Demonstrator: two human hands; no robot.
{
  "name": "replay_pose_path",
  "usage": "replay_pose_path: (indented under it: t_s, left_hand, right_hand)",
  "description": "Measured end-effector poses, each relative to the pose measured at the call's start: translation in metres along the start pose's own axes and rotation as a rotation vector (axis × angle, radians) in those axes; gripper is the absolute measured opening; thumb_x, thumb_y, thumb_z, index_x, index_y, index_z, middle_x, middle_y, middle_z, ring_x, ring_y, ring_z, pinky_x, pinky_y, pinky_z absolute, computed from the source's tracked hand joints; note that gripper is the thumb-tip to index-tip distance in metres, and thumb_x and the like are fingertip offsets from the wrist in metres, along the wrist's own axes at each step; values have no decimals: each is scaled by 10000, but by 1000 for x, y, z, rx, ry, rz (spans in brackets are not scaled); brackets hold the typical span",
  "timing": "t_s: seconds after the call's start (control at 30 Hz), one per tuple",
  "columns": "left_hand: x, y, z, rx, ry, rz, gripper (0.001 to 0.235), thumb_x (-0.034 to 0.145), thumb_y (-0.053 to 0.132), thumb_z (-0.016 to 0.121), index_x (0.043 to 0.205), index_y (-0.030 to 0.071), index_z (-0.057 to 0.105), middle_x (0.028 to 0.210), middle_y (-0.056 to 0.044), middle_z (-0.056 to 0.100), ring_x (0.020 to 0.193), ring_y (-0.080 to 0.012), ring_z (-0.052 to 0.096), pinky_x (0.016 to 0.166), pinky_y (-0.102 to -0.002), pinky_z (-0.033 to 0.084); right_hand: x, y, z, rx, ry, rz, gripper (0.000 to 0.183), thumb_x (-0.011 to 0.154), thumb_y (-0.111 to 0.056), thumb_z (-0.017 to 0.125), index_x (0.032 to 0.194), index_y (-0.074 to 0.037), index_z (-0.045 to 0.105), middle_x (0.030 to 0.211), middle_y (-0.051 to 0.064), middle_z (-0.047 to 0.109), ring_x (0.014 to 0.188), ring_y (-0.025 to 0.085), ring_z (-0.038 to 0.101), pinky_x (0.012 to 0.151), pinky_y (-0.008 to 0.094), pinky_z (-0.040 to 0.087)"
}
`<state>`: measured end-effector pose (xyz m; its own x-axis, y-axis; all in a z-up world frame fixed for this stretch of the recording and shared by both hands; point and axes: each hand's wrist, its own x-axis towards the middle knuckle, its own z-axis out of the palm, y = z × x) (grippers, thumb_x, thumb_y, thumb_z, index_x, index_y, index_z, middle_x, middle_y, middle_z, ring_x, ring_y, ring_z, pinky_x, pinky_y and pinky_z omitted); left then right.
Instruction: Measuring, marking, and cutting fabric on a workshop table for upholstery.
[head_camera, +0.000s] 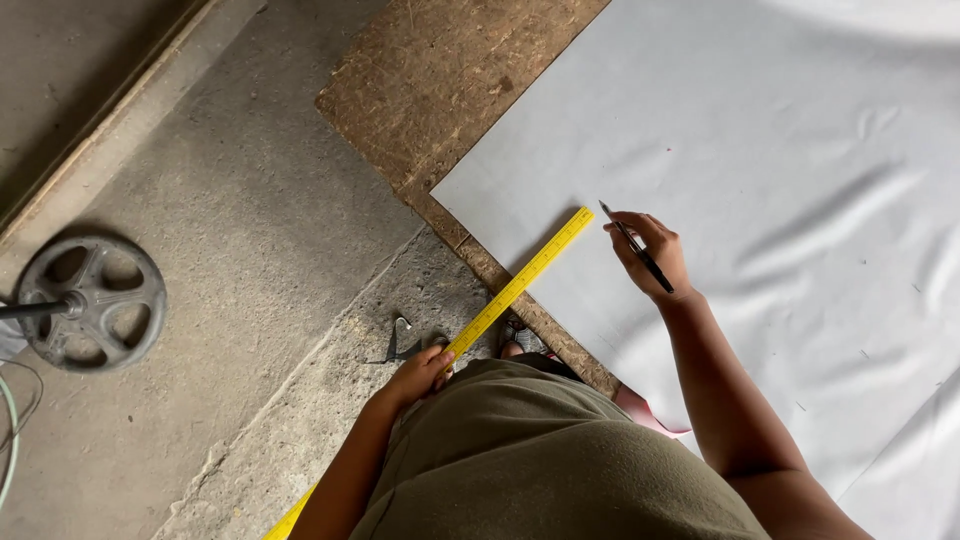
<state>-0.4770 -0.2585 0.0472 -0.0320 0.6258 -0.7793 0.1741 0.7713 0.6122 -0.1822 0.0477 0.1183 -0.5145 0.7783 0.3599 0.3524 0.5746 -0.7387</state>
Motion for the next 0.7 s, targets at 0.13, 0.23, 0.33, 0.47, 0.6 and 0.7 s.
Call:
replay_pose_path:
  t_s: [0.13,0.23,0.33,0.47,0.6,0.7]
  left_hand:
    - [8,1,6,-127,4,-24,343,1000,452,567,888,139,651,536,-69,601,427,-210,626,379,-264,497]
    - [5,1,8,-156,8,-24,347,1009,442,556,896,125,641,538,-82,581,413,-211,624,365,-268,505]
    - [1,6,11,-200,13,-25,348,1008,443,563,907,117,632,539,-94,565,406,-219,618,356,-273,492]
    - [-4,11,13,-223,13,-20,332,1016,410,553,908,106,631,532,-104,563,379,-220,599,329,-263,453]
    - [-7,18,14,-212,11,-24,332,1011,415,562,914,105,629,537,-112,568,377,-220,603,321,-261,449]
    - [-10,22,15,-210,14,-35,329,1010,415,559,924,105,627,543,-114,564,379,-221,602,324,-260,449]
  right_hand:
    - [-4,7,-3,-7,-17,23,166,930,40,703,1077,-18,753,856,163,751,802,349,737,764,411,589]
    - [-5,14,-4,2,-24,42,195,910,61,691,1069,-28,759,841,144,755,798,338,743,765,411,595]
    - [0,15,-6,11,-31,61,192,907,74,674,1052,-20,759,824,162,747,789,354,741,762,427,594]
    - [6,33,-3,-2,-85,208,196,938,19,639,1070,-65,758,800,111,751,748,297,731,695,385,566]
    - [25,49,10,-30,-159,323,148,956,-55,607,1003,-82,744,764,90,750,680,232,697,609,325,504]
    - [35,54,17,-23,-187,362,158,958,-68,583,983,-70,739,750,96,749,656,230,685,577,313,481]
